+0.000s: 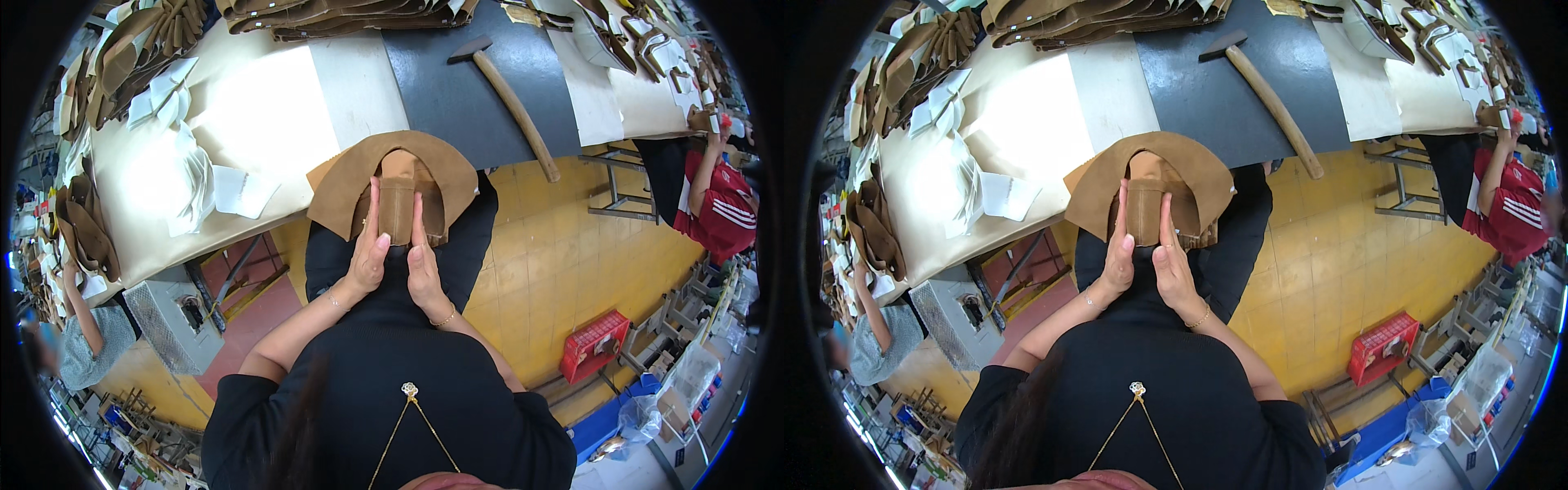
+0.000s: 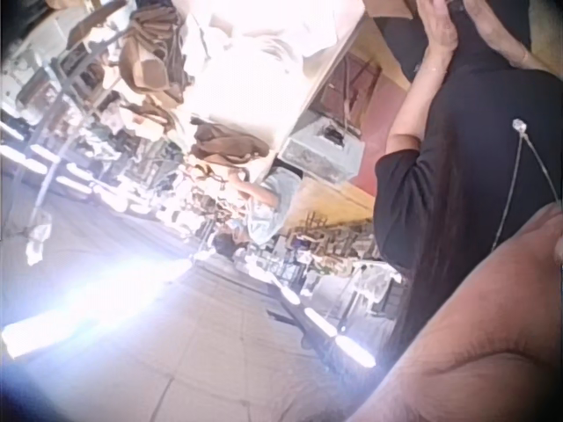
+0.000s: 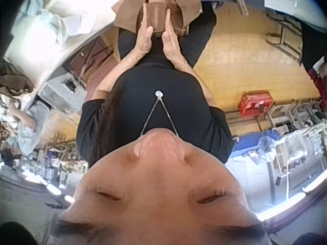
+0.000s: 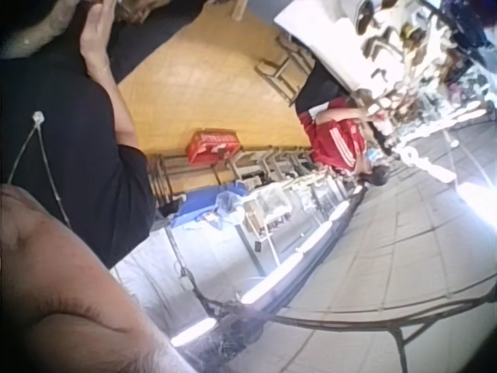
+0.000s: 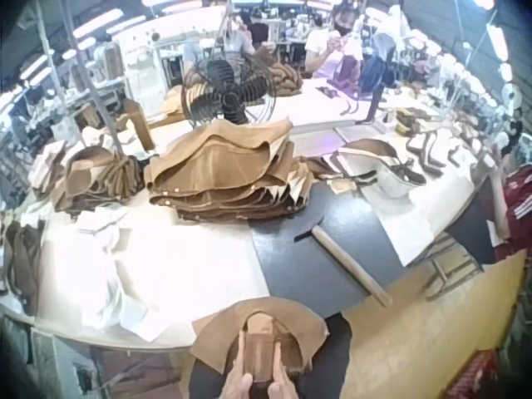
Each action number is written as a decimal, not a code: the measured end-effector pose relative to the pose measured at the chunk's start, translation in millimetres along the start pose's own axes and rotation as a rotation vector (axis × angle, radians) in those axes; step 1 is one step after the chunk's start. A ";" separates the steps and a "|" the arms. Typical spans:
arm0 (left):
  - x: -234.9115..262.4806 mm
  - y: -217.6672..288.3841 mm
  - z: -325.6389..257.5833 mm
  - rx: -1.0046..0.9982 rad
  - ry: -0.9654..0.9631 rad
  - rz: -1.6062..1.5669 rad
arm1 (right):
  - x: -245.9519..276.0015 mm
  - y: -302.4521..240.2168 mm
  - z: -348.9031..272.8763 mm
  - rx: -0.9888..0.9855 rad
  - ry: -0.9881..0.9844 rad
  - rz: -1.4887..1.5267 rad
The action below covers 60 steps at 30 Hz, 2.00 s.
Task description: The person repeatedly picks up a brown leather piece and a white insert, aligns them, and uses a wooden mallet to tap the insert into place. The person then places the assembled unit on a stack and repeats the process with new pieces.
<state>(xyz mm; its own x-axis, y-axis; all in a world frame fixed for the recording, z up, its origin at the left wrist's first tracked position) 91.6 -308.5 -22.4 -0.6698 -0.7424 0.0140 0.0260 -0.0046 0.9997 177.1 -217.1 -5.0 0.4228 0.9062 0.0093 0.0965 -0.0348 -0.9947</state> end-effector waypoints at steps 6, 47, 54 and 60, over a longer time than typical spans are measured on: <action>62.0 -30.4 -72.8 0.374 -0.565 0.265 | 52.3 77.2 -42.6 -0.538 -0.207 0.175; 452.7 -14.8 151.1 0.566 0.717 0.919 | -55.9 -57.4 113.5 0.336 -0.470 -0.764; 447.5 -52.9 157.5 0.136 0.873 0.667 | -53.1 -54.5 113.7 0.412 -0.383 -0.875; 532.6 -29.9 85.0 -0.122 1.048 0.612 | -49.8 -51.8 110.7 0.464 -0.345 -0.873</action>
<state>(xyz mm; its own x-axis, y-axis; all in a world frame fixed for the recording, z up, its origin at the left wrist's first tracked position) -329.0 -646.8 -42.9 0.3987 -0.8249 0.4006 0.2350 0.5142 0.8249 51.3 -213.8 34.7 0.0854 0.6123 0.7860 -0.1413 0.7883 -0.5988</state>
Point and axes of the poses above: each hand's wrist, its own z-axis towards the middle knuckle, its own x-axis out of the back of the hand, y = z × x, the point moved 2 cm from there along z, towards the middle knuckle, and after that the axes turned 3 degrees about y, right-handed, at the moved point
